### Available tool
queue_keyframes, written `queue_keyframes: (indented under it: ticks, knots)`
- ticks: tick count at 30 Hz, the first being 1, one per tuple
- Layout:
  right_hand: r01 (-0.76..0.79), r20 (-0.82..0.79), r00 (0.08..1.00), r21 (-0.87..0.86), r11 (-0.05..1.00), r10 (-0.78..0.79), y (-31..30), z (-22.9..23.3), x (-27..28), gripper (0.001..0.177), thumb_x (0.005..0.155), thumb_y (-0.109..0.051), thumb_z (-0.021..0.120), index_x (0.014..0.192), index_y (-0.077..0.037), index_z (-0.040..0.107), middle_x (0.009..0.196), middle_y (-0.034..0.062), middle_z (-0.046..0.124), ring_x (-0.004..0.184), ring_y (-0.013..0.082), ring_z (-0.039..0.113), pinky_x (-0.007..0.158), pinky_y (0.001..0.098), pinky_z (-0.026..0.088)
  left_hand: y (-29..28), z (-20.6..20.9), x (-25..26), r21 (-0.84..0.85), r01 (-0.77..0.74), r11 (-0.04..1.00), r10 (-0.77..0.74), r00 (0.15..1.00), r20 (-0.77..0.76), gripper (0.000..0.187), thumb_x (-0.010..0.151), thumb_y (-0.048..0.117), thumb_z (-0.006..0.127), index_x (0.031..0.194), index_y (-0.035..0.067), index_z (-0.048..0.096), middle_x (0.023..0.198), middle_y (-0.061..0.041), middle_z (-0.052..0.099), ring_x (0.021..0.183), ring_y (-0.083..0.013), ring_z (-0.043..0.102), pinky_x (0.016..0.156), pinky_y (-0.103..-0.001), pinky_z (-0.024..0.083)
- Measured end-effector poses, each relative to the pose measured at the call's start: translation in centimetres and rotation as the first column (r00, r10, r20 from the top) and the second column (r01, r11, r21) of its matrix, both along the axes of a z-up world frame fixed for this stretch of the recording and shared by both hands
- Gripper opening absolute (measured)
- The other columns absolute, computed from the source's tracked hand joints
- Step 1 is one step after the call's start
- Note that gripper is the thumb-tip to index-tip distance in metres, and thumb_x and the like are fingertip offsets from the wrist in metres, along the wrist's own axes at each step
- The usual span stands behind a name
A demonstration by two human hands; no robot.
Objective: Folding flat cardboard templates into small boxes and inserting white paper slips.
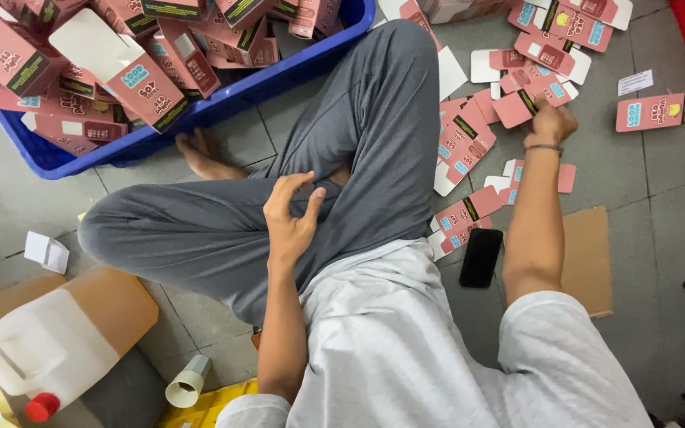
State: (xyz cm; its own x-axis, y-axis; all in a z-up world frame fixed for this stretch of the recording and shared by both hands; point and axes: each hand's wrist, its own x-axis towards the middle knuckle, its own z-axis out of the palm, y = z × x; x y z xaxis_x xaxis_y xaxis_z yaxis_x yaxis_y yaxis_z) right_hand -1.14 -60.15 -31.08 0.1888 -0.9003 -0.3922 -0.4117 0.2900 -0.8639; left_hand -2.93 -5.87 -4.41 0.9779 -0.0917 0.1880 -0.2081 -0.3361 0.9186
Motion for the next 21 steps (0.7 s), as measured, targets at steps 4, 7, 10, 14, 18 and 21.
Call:
queue_keyframes:
  ticks: [4, 7, 10, 14, 18, 21]
  knots:
    - [-0.046, 0.062, 0.997, -0.013, 0.999, 0.046, -2.5, -2.2, -3.1, 0.034, 0.084, -0.015, 0.091, 0.113, -0.005, 0.077, 0.092, 0.0176, 0.083, 0.087, 0.0279, 0.086, 0.067, 0.0381, 0.071, 0.6, 0.2, -0.1, -0.008, 0.003, 1.0, -0.003, 1.0, -0.02, 0.021, 0.097, 0.012, 0.076, 0.117, 0.006, 0.071, 0.097, -0.012, 0.072, 0.087, -0.03, 0.071, 0.081, -0.042, 0.055]
    - [-0.051, 0.158, 0.987, 0.059, 0.997, 0.042, -3.9, -3.3, -4.9, 0.036, 0.089, -0.014, 0.086, 0.121, -0.006, 0.074, 0.101, 0.0216, 0.081, 0.095, 0.0319, 0.084, 0.076, 0.0471, 0.071, 1.0, 0.3, 0.1, 0.002, 0.005, 1.0, -0.005, 1.0, -0.015, 0.022, 0.096, 0.011, 0.077, 0.117, 0.006, 0.071, 0.097, -0.011, 0.072, 0.087, -0.0292, 0.072, 0.082, -0.041, 0.054]
    - [-0.033, 0.267, 0.964, 0.113, 0.993, 0.002, -0.2, 1.8, -5.8, 0.039, 0.087, -0.009, 0.087, 0.123, -0.004, 0.071, 0.097, 0.0221, 0.081, 0.085, 0.0311, 0.086, 0.073, 0.045, 0.072, 1.4, 1.0, 0.2, -0.009, 0.007, 1.0, -0.007, 1.0, -0.021, 0.023, 0.098, 0.011, 0.076, 0.119, 0.005, 0.07, 0.098, -0.012, 0.071, 0.089, -0.0302, 0.071, 0.083, -0.041, 0.054]
    - [-0.079, 0.366, 0.929, 0.025, 0.997, 0.064, 10.8, 14.5, -4.3, 0.049, 0.092, -0.009, 0.083, 0.134, 0.0, 0.059, 0.108, 0.0195, 0.073, 0.093, 0.0226, 0.079, 0.082, 0.0392, 0.071, 1.3, 1.6, 0.2, -0.021, 0.012, 1.0, -0.013, 1.0, -0.01, 0.025, 0.095, 0.009, 0.078, 0.119, 0.005, 0.071, 0.099, -0.012, 0.072, 0.089, -0.0296, 0.071, 0.083, -0.041, 0.054]
    - [-0.182, 0.388, 0.873, -0.303, 0.936, 0.295, 21.4, 22.6, -2.7, 0.052, 0.093, 0.005, 0.082, 0.136, 0.005, 0.051, 0.118, 0.0215, 0.063, 0.106, 0.021, 0.065, 0.089, 0.036, 0.065, -0.3, 3.9, 0.7, -0.079, 0.104, 0.991, -0.104, 0.995, 0.009, 0.04, 0.087, 0.018, 0.086, 0.121, 0.004, 0.07, 0.101, -0.014, 0.072, 0.091, -0.0323, 0.072, 0.084, -0.044, 0.056]
    - [-0.341, 0.323, 0.793, -0.467, 0.816, 0.516, 26.5, 24.9, -3.1, 0.054, 0.093, 0.007, 0.08, 0.137, 0.006, 0.048, 0.119, 0.0206, 0.059, 0.112, 0.0239, 0.062, 0.091, 0.0388, 0.061, -1.8, 5.5, 1.2, -0.104, 0.169, 0.98, -0.164, 0.985, 0.053, 0.064, 0.076, 0.026, 0.094, 0.129, 0.005, 0.066, 0.114, -0.016, 0.07, 0.103, -0.0346, 0.07, 0.094, -0.046, 0.056]
